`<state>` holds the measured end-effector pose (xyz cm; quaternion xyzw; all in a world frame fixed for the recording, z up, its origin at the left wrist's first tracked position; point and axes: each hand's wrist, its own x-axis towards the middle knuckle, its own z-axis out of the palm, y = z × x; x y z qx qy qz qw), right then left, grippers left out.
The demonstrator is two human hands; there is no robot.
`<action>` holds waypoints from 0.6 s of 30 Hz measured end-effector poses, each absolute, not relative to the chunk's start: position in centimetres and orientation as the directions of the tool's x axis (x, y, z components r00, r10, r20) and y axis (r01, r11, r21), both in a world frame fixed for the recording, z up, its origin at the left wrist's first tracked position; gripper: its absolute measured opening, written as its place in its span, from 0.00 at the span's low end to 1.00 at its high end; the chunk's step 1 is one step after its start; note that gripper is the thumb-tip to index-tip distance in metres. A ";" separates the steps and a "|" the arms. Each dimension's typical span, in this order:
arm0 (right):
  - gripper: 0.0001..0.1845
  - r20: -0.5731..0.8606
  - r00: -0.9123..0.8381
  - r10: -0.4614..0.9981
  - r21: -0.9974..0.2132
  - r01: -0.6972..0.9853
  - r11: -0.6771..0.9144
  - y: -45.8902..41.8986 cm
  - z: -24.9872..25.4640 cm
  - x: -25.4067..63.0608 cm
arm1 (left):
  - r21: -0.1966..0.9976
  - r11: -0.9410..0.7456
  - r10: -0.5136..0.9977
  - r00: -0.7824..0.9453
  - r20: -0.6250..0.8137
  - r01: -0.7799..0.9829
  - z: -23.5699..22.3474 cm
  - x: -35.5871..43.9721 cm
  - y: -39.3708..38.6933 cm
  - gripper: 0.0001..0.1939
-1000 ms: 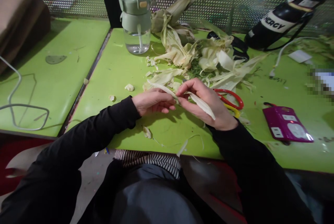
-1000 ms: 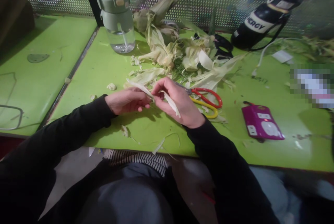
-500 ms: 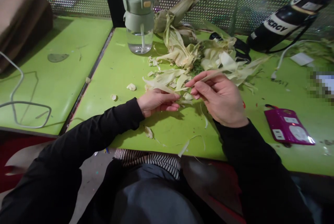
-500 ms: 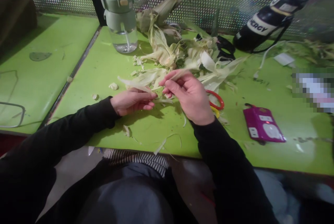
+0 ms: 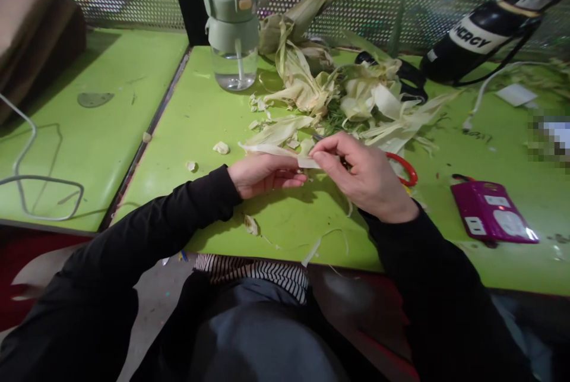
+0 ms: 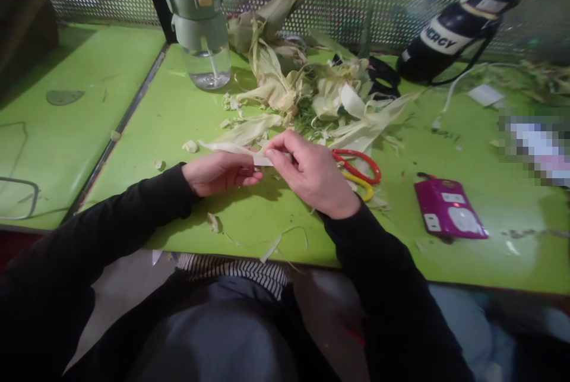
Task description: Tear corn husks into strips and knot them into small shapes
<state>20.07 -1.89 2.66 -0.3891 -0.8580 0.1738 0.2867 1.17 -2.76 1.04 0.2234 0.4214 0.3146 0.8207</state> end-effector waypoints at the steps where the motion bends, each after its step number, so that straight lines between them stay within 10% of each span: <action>1: 0.07 0.357 -0.561 0.747 -0.491 0.568 0.661 -1.8 2.7 20.1 | 0.630 0.702 0.706 0.441 -0.553 -0.332 1.1 1.2 -2.7 0.14; 18: 0.15 0.391 -0.702 0.595 -0.301 0.513 0.803 -1.3 2.5 20.7 | 0.642 0.677 0.728 0.453 -0.514 -0.360 0.7 1.0 -2.6 0.10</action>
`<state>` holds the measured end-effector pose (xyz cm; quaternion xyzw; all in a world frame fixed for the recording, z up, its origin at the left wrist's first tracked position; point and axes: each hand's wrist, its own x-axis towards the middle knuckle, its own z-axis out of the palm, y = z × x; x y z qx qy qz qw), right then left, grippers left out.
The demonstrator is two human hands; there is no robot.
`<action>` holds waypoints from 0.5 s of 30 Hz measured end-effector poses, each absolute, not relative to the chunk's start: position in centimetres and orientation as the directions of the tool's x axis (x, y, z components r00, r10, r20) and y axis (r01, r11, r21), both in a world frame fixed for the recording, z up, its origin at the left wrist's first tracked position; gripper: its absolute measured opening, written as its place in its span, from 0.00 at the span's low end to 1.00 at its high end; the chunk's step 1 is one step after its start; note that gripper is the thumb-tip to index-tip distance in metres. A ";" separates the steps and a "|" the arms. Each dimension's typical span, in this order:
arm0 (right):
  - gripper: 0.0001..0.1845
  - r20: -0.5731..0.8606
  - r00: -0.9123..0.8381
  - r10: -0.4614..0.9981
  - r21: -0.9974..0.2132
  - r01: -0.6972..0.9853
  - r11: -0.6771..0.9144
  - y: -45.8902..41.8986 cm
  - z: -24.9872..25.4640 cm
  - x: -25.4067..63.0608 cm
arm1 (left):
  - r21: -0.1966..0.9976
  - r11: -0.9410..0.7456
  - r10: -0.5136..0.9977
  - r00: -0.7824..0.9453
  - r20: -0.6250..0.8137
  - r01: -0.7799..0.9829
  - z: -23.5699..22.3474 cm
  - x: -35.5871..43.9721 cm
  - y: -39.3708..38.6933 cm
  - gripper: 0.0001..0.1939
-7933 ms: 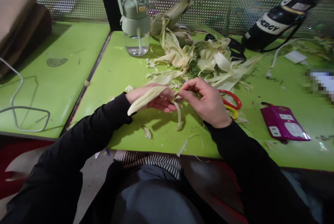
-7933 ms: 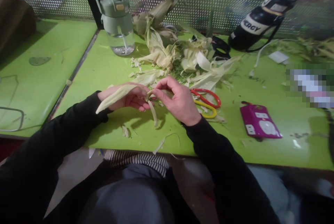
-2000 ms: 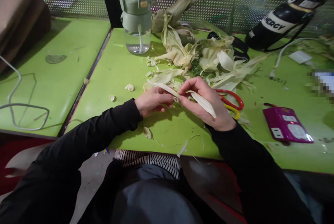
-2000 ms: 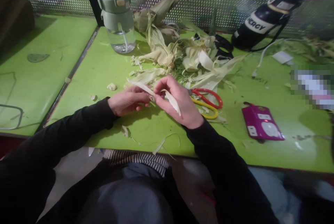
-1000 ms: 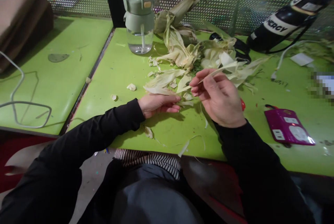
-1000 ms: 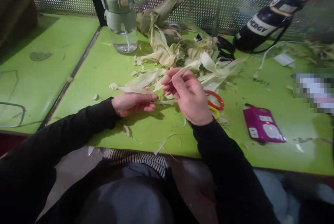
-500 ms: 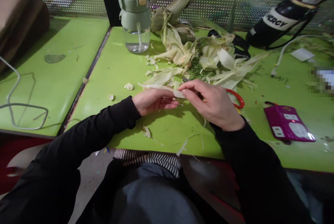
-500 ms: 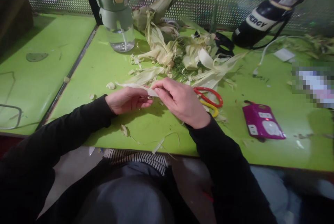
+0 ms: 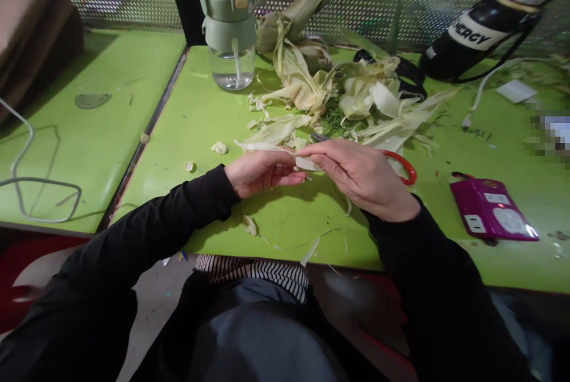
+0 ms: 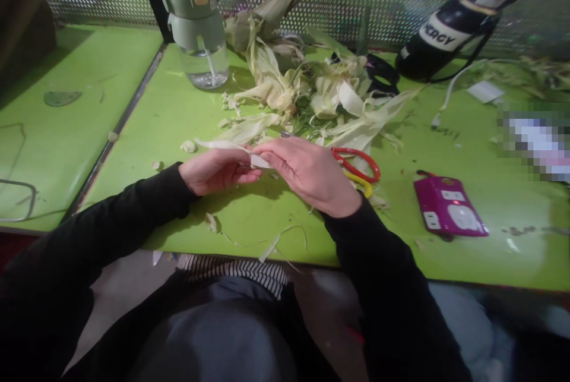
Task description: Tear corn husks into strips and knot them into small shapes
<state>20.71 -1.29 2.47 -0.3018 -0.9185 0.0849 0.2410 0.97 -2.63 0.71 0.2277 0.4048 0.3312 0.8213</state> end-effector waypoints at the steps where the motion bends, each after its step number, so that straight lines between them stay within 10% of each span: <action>1: 0.14 0.398 -0.696 0.598 -0.294 0.520 0.802 -1.3 2.3 20.6 | 0.635 0.687 0.720 0.450 -0.528 -0.354 0.8 1.0 -2.7 0.10; 15: 0.10 0.436 -0.645 0.627 -0.250 0.583 0.773 -1.4 1.7 20.2 | 0.672 0.648 0.749 0.461 -0.476 -0.359 0.8 0.9 -2.8 0.10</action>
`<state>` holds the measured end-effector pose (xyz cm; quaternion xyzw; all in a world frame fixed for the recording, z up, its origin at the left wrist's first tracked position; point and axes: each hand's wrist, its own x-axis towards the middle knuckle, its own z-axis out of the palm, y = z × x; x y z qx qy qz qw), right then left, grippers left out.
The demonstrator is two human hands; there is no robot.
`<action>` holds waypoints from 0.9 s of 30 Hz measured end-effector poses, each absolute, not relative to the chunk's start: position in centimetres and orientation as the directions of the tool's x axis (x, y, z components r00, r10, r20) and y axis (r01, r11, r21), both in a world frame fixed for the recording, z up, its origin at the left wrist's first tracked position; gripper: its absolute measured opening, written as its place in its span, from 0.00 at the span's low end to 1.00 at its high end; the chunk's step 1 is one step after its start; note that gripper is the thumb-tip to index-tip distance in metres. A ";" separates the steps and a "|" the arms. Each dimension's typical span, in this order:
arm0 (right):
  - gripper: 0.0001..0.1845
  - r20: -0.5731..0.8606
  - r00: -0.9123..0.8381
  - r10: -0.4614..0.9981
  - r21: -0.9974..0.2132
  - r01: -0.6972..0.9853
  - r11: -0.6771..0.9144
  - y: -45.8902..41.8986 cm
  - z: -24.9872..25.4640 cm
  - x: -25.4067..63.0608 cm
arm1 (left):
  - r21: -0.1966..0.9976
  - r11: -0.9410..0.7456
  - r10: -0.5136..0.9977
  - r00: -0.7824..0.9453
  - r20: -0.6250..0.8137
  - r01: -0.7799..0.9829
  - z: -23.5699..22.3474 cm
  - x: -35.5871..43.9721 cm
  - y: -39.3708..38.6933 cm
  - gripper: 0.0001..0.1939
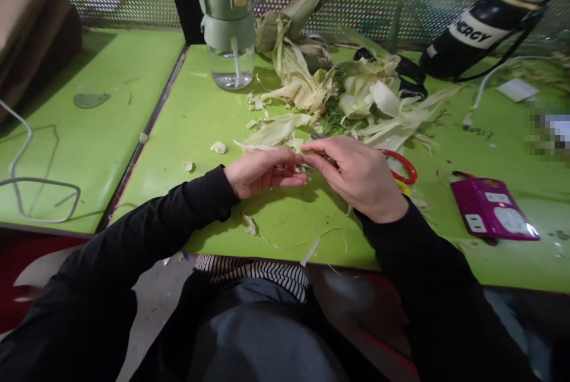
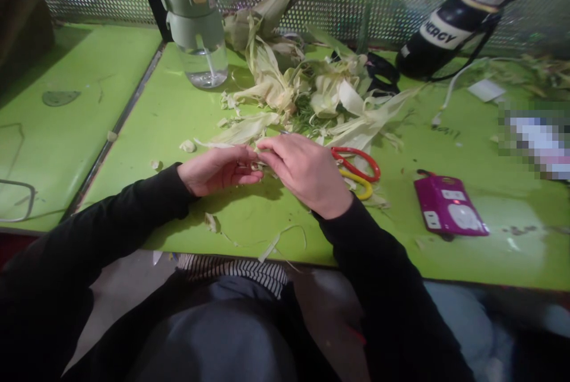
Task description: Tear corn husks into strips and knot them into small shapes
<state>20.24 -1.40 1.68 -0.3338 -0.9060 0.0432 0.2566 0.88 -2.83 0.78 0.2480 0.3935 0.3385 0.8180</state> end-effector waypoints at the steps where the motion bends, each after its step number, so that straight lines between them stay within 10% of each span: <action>1: 0.10 0.432 -0.646 0.630 -0.263 0.578 0.773 -1.4 1.8 20.3 | 0.677 0.643 0.754 0.453 -0.476 -0.358 0.8 0.9 -2.8 0.10; 27: 0.06 0.244 -0.558 0.793 -0.571 0.579 0.583 -1.9 3.5 20.5 | 0.690 0.617 0.773 0.458 -0.439 -0.379 0.5 0.5 -2.4 0.13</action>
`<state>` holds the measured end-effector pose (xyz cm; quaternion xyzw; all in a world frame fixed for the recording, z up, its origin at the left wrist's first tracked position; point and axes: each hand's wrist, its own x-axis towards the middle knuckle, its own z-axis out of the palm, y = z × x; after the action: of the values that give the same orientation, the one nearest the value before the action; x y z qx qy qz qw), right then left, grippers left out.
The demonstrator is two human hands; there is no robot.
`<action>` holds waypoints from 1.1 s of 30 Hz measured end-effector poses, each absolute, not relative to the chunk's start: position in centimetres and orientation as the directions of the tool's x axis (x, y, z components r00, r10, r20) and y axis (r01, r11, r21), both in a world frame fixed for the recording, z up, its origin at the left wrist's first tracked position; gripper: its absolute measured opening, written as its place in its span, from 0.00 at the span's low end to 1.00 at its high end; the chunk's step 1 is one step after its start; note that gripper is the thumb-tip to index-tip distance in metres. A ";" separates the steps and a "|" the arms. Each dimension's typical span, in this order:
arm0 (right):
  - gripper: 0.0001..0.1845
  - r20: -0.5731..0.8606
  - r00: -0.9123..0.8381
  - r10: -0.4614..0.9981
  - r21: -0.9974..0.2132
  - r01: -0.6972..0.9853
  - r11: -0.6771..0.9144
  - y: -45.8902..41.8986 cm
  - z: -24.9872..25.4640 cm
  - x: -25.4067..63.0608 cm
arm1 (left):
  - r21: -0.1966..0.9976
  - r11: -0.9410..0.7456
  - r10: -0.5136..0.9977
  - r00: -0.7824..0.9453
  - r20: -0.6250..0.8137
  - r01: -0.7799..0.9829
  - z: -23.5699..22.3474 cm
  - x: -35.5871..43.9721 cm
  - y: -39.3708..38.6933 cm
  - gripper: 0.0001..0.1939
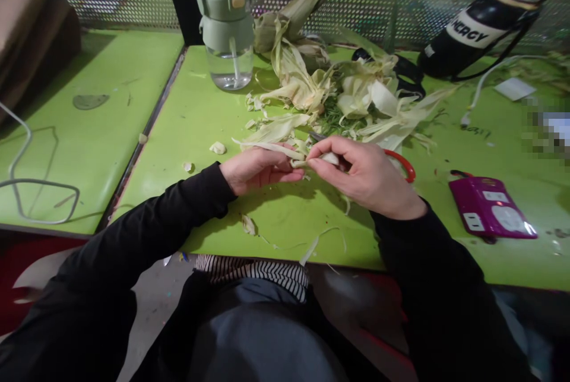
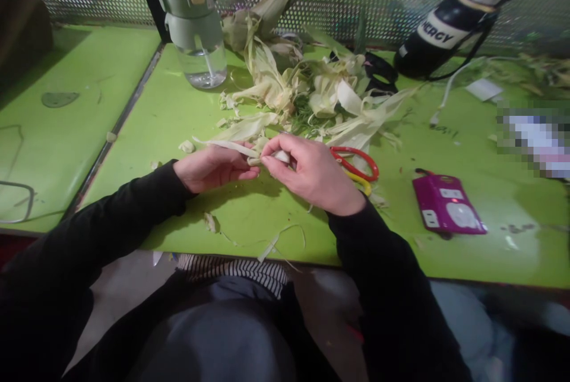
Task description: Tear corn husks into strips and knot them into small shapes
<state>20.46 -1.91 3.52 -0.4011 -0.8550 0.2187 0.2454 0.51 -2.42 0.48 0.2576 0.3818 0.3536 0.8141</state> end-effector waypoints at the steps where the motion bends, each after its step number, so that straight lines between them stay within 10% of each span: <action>1: 0.06 0.223 -0.556 0.800 -0.579 0.585 0.568 -1.9 3.5 20.5 | 0.694 0.611 0.777 0.458 -0.433 -0.381 0.5 0.6 -2.4 0.13; 15: 0.06 0.432 -0.618 0.656 -0.176 0.656 0.734 -2.2 2.3 20.4 | 0.727 0.567 0.805 0.451 -0.387 -0.388 -0.4 0.6 -2.8 0.10; 33: 0.08 0.400 -0.706 0.585 0.002 0.639 0.770 -2.5 1.9 20.3 | 0.781 0.514 0.832 0.426 -0.355 -0.354 -0.3 0.8 -2.9 0.09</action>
<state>20.32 -2.49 1.88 -0.3321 -0.9208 -0.0702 0.1921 0.84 -2.95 -0.26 0.3156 0.3788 0.3785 0.7833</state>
